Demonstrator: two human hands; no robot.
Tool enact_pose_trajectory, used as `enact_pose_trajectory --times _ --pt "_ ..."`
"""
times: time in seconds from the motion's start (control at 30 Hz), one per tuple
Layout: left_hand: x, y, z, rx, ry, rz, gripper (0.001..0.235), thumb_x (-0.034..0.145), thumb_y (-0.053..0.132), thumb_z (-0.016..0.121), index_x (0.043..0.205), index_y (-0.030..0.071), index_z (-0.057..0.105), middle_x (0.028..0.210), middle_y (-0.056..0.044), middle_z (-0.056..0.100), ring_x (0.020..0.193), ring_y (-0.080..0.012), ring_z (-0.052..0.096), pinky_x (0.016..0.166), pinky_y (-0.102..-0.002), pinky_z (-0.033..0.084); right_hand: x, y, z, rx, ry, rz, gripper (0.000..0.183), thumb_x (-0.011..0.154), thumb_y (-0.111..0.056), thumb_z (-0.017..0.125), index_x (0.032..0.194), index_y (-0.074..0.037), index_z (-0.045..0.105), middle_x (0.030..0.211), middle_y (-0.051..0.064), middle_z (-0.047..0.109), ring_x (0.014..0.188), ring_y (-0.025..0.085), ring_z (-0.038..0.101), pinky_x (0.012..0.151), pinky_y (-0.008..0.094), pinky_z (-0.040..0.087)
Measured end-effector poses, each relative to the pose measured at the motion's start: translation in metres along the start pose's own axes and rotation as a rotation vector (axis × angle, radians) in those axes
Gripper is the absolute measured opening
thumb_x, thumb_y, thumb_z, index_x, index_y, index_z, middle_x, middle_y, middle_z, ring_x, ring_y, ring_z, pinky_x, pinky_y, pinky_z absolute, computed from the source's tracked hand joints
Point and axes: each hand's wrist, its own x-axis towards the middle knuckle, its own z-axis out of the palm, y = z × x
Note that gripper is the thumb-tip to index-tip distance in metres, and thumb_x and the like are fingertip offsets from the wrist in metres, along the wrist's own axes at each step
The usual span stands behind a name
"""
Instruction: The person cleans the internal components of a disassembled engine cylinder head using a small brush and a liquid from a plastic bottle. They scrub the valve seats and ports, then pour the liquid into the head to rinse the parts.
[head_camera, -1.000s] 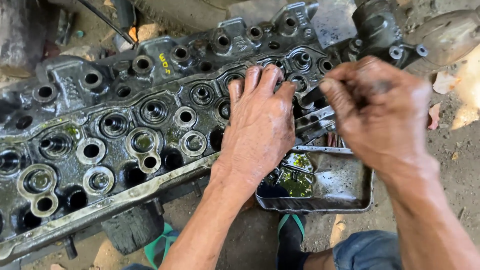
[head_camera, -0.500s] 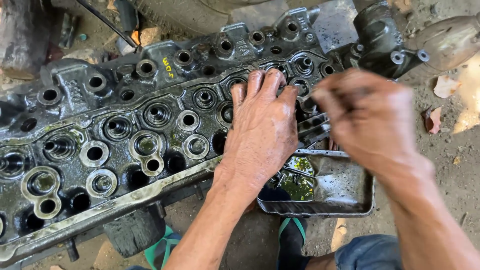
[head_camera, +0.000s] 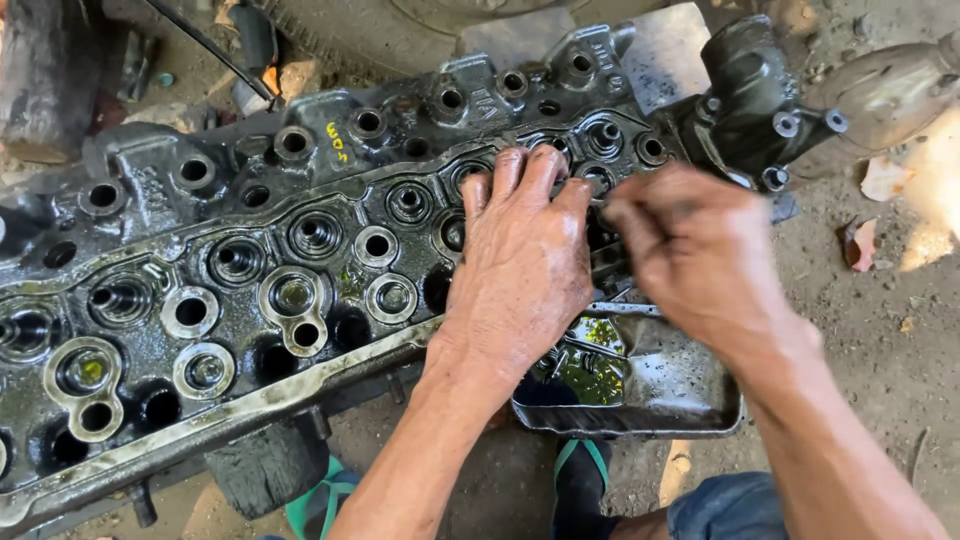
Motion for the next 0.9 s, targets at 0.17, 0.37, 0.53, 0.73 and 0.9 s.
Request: enact_pose_trajectory --times 0.17,0.37,0.53,0.73,0.9 --pt "-0.005 -0.001 0.0 -0.007 -0.015 -0.02 0.022 0.076 0.001 0.066 0.098 0.0 0.07 0.109 -0.015 0.05 0.104 -0.0327 0.045 0.09 -0.046 0.034 -0.002 -0.005 -0.015 -0.039 -0.025 0.005 0.025 0.099 0.014 0.078 0.08 0.006 0.064 0.097 0.022 0.076 0.062 0.02 0.066 0.044 0.024 0.051" --pt "-0.002 -0.001 0.001 0.012 -0.016 -0.018 0.022 0.076 0.003 0.066 0.098 0.001 0.07 0.112 -0.015 0.053 0.105 -0.0334 0.047 0.092 -0.047 0.036 0.0 0.001 -0.004 0.021 -0.107 0.026 0.009 0.096 0.008 0.071 0.088 0.006 0.073 0.081 0.016 0.076 0.042 0.015 0.058 0.031 0.023 0.044" --pt "-0.003 -0.001 0.001 0.011 0.007 0.003 0.022 0.074 0.002 0.067 0.096 0.001 0.069 0.11 -0.015 0.052 0.105 -0.0346 0.047 0.09 -0.046 0.036 -0.005 0.0 -0.007 0.056 0.095 -0.068 0.015 0.098 0.02 0.075 0.089 0.011 0.067 0.088 0.021 0.071 0.057 0.018 0.054 0.046 0.026 0.044" --pt "-0.003 -0.001 0.0 0.009 -0.003 -0.002 0.019 0.074 0.0 0.068 0.094 0.001 0.069 0.108 -0.015 0.05 0.104 -0.0332 0.045 0.09 -0.046 0.035 -0.003 0.0 -0.017 -0.032 0.021 -0.023 0.037 0.104 0.015 0.078 0.074 0.006 0.058 0.099 0.024 0.076 0.054 0.017 0.055 0.04 0.025 0.045" --pt "-0.002 0.0 0.0 0.033 0.016 0.024 0.024 0.076 0.004 0.066 0.099 0.002 0.07 0.112 -0.015 0.054 0.107 -0.0344 0.048 0.089 -0.047 0.036 -0.004 -0.009 0.003 0.023 0.052 -0.051 0.006 0.095 0.013 0.071 0.095 0.007 0.068 0.084 0.014 0.068 0.059 0.02 0.057 0.052 0.029 0.046"
